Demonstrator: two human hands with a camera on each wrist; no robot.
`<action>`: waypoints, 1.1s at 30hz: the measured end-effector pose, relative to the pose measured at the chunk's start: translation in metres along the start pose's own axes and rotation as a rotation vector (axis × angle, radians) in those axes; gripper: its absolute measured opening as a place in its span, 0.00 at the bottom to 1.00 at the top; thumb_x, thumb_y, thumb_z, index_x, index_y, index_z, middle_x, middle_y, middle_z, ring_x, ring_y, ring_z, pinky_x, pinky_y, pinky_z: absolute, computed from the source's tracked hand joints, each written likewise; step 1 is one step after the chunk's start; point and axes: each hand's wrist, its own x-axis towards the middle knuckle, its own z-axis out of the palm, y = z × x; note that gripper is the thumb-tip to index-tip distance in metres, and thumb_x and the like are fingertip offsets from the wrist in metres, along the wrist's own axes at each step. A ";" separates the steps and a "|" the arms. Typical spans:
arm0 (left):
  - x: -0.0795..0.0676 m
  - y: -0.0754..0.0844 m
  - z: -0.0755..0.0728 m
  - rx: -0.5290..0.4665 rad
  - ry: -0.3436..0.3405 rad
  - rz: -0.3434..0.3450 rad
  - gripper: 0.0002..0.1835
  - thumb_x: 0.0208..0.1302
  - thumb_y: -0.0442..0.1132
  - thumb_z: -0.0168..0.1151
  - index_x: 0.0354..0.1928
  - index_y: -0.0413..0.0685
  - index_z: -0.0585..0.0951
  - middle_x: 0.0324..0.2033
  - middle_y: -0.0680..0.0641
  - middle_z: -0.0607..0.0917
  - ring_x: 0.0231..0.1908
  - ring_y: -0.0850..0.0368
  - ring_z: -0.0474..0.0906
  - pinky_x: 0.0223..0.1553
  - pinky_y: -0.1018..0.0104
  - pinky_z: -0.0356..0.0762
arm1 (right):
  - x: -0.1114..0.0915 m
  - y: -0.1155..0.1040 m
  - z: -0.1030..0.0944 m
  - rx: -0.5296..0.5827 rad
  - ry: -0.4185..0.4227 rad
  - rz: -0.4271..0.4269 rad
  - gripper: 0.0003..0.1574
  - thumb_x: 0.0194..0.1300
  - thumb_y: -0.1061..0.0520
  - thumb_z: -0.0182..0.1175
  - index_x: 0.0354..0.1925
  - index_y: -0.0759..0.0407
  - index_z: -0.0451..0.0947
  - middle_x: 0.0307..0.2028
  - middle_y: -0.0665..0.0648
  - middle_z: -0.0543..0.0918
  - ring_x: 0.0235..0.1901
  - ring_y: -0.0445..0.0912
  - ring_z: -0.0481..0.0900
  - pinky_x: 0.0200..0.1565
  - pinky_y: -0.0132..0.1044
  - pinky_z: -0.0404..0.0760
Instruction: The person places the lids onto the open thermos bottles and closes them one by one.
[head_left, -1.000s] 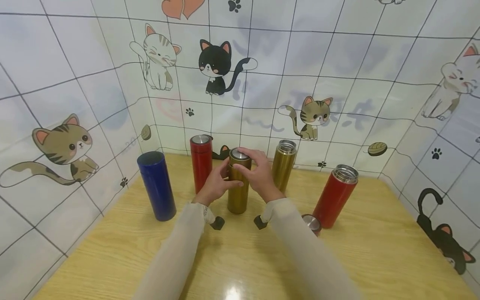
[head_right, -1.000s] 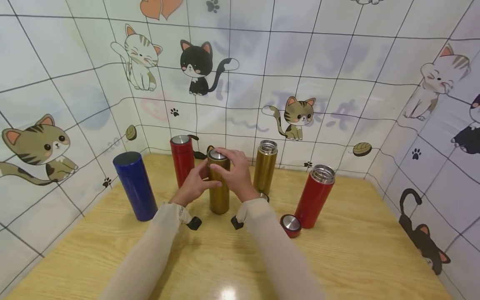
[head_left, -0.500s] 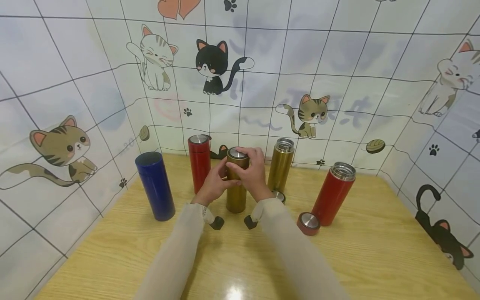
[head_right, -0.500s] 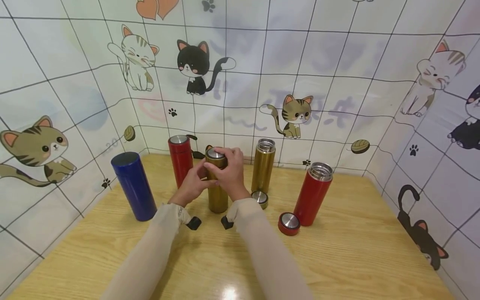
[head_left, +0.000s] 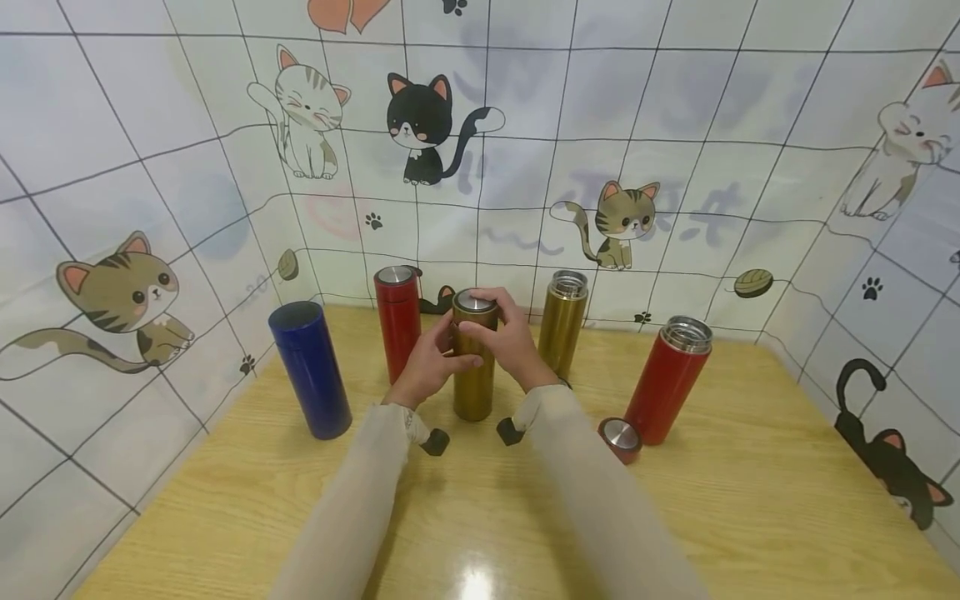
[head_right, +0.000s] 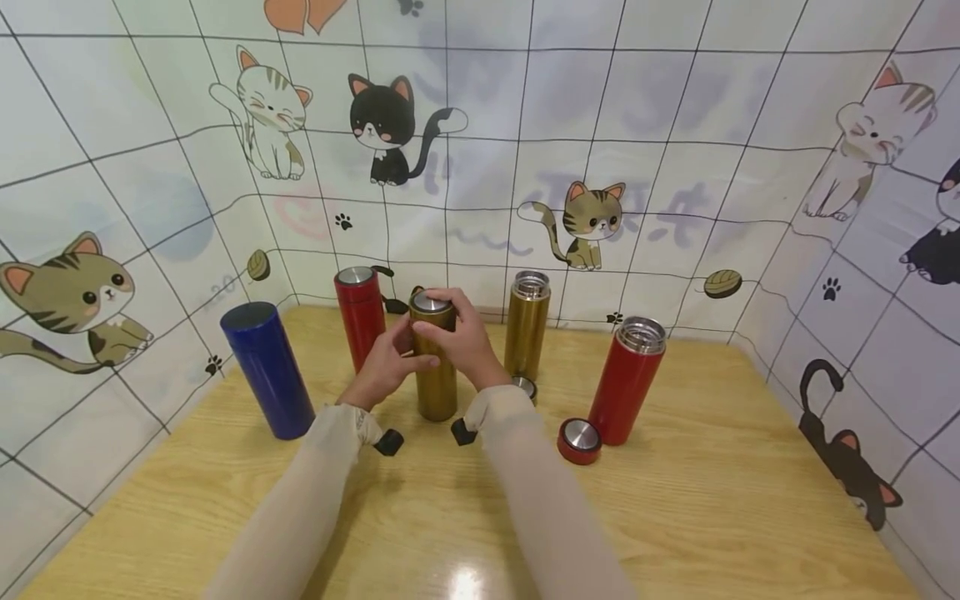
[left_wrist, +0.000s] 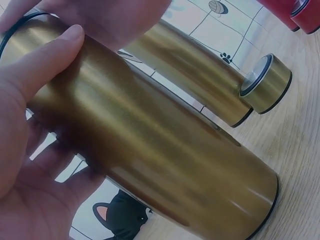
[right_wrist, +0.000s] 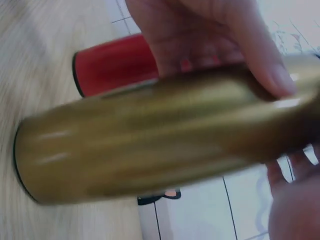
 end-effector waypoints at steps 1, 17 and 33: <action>0.000 0.001 0.000 -0.002 0.004 -0.004 0.45 0.56 0.39 0.73 0.72 0.72 0.61 0.63 0.56 0.74 0.59 0.52 0.73 0.58 0.52 0.72 | 0.000 -0.004 -0.004 0.007 -0.034 -0.003 0.29 0.64 0.62 0.63 0.62 0.62 0.68 0.63 0.61 0.69 0.63 0.57 0.65 0.63 0.58 0.63; 0.000 0.002 0.000 -0.021 -0.001 0.003 0.45 0.56 0.39 0.73 0.72 0.72 0.61 0.63 0.54 0.74 0.60 0.51 0.73 0.59 0.50 0.71 | 0.009 0.002 -0.024 -0.043 -0.170 0.065 0.32 0.63 0.62 0.66 0.64 0.59 0.69 0.61 0.57 0.71 0.64 0.56 0.64 0.62 0.60 0.62; -0.001 0.000 -0.001 -0.023 -0.008 0.021 0.45 0.57 0.39 0.73 0.72 0.71 0.61 0.64 0.54 0.72 0.60 0.50 0.73 0.59 0.50 0.71 | 0.014 0.013 -0.004 -0.388 0.012 -0.094 0.37 0.54 0.52 0.74 0.59 0.58 0.70 0.51 0.59 0.70 0.52 0.52 0.64 0.50 0.48 0.72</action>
